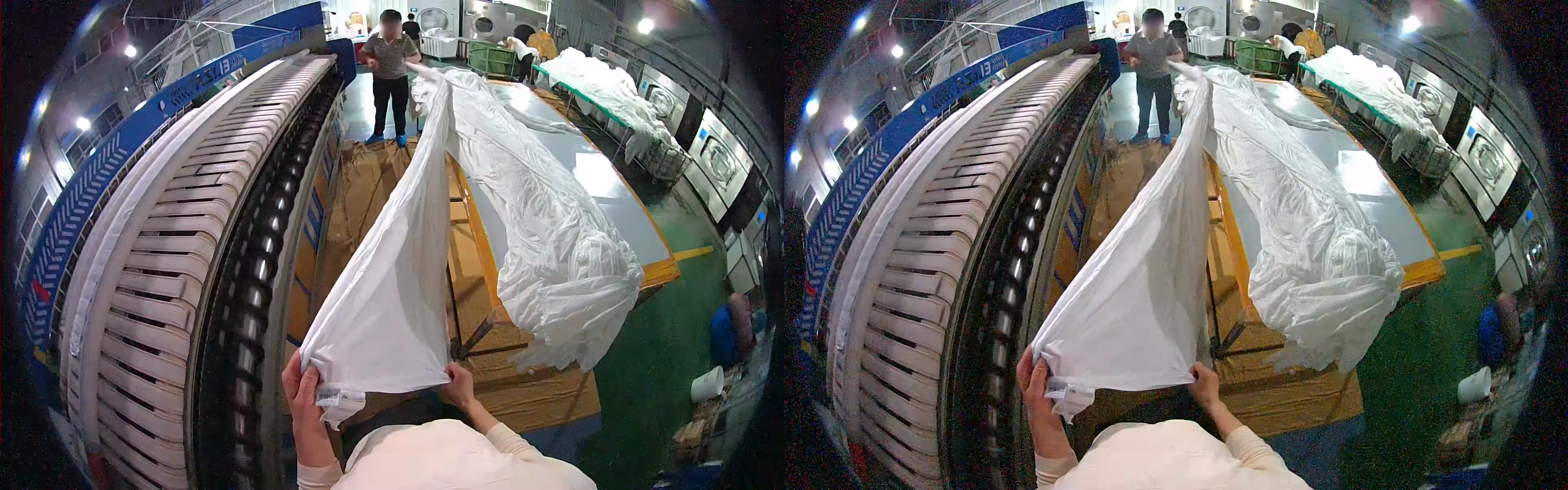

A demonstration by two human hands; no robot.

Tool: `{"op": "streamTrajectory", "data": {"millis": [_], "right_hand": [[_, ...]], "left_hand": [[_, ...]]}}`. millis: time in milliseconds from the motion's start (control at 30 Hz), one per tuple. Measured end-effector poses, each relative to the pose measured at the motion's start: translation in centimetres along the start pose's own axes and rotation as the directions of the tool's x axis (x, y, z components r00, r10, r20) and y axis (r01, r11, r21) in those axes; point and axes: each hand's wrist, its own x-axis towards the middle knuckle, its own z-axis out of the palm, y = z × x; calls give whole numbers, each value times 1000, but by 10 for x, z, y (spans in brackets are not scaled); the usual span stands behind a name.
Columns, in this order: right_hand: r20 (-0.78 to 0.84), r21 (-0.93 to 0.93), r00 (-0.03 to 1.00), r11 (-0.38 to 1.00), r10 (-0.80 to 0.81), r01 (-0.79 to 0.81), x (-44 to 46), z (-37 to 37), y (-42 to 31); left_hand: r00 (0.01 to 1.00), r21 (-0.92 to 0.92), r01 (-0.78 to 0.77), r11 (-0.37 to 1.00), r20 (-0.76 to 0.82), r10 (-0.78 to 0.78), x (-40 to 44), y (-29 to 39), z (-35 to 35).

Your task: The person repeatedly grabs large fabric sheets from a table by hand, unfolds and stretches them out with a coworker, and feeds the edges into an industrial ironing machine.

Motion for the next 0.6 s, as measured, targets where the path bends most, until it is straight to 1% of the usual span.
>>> {"op": "streamTrajectory", "data": {"millis": [33,133,233,333,367,467,500,567,600], "right_hand": [[14,-22,1000,999,26,-26,1,-3,-3],[-116,126,982,983,150,-135,4,-10,-18],[-198,-26,980,1000,-2,-3,9,-2,-15],[-28,49,998,997,-55,56,21,22,7],[23,29,998,997,65,-66,27,31,0],[-114,199,974,956,-194,214,43,47,-10],[45,200,999,980,16,-24,50,53,-12],[91,228,993,969,77,-96,61,46,-22],[114,239,988,962,105,-129,64,38,-33]], "left_hand": [[1000,-2,4,1000,4,-4,0,-1,-1],[998,-12,-48,999,-44,47,1,-5,-5],[994,29,-38,999,-99,40,0,2,2],[992,17,-116,993,-43,116,0,11,14],[992,49,-116,992,-36,118,3,14,16],[986,144,-164,976,23,162,12,19,10],[978,175,-204,963,73,194,16,21,0],[965,198,-261,945,29,261,20,20,-8],[952,194,-281,940,-67,299,22,19,-10]]}}
